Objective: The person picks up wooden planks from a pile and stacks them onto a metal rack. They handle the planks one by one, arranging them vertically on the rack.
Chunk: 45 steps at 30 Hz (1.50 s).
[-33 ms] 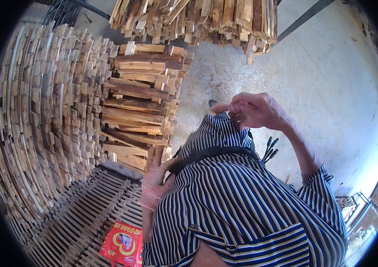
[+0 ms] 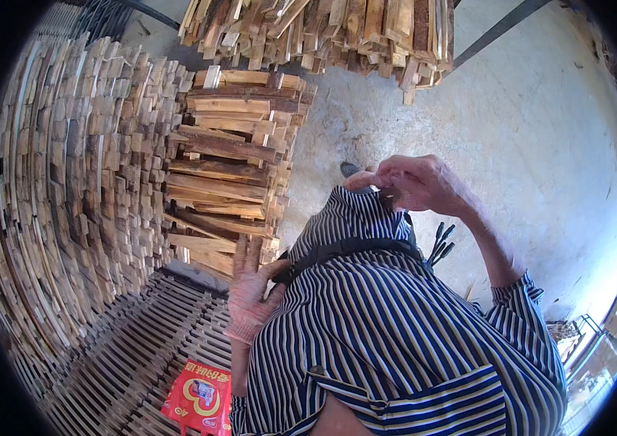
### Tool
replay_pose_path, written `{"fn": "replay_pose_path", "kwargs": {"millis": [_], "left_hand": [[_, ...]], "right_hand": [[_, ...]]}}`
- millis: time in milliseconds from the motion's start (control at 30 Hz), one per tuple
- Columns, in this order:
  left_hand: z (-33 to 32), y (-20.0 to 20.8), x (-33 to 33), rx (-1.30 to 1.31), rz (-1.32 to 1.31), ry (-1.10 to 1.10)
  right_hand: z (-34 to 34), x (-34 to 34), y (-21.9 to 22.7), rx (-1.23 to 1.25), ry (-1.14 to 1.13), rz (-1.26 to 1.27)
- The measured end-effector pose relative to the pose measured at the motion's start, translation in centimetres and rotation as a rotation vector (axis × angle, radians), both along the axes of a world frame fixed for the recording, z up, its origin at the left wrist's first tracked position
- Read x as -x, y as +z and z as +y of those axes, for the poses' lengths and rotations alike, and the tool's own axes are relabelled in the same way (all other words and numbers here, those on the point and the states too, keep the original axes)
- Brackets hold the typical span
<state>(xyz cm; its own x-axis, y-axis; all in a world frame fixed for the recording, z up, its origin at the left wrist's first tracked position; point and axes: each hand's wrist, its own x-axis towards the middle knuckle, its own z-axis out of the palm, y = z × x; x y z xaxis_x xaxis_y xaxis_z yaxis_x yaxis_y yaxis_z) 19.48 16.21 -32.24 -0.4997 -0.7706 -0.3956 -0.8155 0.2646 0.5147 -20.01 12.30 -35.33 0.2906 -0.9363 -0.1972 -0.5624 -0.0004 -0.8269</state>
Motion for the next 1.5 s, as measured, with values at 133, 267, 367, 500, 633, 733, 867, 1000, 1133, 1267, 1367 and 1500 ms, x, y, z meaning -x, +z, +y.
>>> {"fn": "replay_pose_path", "kwargs": {"millis": [133,267,367,500,633,733,867,1000,1133,1267,1367,1500], "left_hand": [[-0.1,1.7,0.1,0.098,-0.089,-0.025],[1.1,1.0,-0.9,0.142,0.035,0.01],[1.3,1.3,-0.7,0.107,0.095,0.063],[2.0,1.3,-0.7,0.129,0.116,0.023],[4.1,0.0,-1.6,0.189,0.134,0.013],[5.3,-0.4,-1.6,0.207,0.131,0.043],[6.7,-0.8,-2.2,0.23,0.078,0.032],[7.3,-0.8,-2.2,0.307,0.028,0.003],[8.3,-1.2,-2.5,0.316,-0.025,-0.016],[9.0,-2.0,-3.2,0.381,-0.05,-0.033],[9.1,-2.6,-3.7,0.399,-0.026,-0.025],[8.9,-1.7,-3.0,0.367,-0.081,-0.021]], "right_hand": [[0.6,0.2,-0.5,-0.016,0.002,0.027],[-0.1,0.7,0.3,-0.122,-0.133,0.015],[-0.9,2.4,-0.1,-0.177,-0.189,0.024],[-1.9,4.9,-2.1,-0.005,-0.177,0.168],[-3.7,4.0,-1.7,0.03,-0.115,-0.004],[-4.8,4.0,0.5,-0.368,-0.098,-0.187],[-5.6,1.3,3.5,-0.729,0.414,0.183],[-4.8,-0.9,3.8,-0.746,0.692,0.301],[-5.4,1.4,4.4,-0.146,0.186,0.442],[-8.0,2.5,3.9,0.1,0.458,0.664],[-6.8,-1.8,5.5,-0.333,0.731,0.45],[-4.4,-3.4,3.0,-0.484,0.876,0.379]]}}
